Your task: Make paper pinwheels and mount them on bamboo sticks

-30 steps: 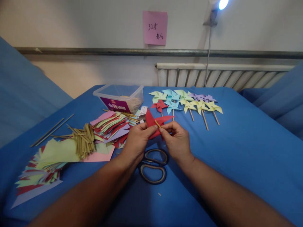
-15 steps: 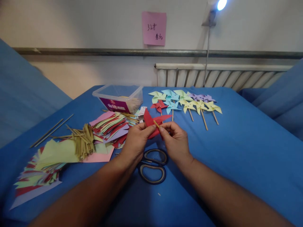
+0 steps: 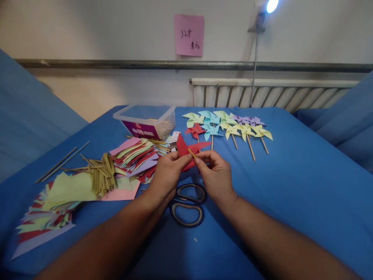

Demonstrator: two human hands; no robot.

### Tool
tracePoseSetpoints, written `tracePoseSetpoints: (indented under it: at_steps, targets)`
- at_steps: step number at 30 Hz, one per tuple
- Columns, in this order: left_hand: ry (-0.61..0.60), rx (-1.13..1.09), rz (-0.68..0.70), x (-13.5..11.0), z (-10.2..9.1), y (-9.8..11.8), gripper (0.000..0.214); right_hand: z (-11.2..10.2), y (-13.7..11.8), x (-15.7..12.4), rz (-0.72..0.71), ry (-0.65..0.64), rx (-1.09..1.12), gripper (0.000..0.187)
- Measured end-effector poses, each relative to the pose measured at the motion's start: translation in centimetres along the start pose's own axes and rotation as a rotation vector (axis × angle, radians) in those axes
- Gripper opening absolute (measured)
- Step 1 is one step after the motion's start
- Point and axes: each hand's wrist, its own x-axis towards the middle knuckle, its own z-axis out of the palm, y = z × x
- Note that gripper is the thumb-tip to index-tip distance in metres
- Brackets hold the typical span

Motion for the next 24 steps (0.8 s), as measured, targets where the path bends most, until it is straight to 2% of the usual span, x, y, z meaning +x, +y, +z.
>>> tracePoseSetpoints:
  at_steps: [16, 24]
  targets:
    - [-0.023, -0.004, 0.002, 0.28, -0.15, -0.56, 0.020, -0.02, 0.06, 0.04, 0.006, 0.022, -0.009, 0.017]
    - [-0.001, -0.036, -0.003, 0.20, -0.16, -0.09, 0.020, -0.36, 0.34, 0.11, -0.038, -0.001, -0.122, 0.016]
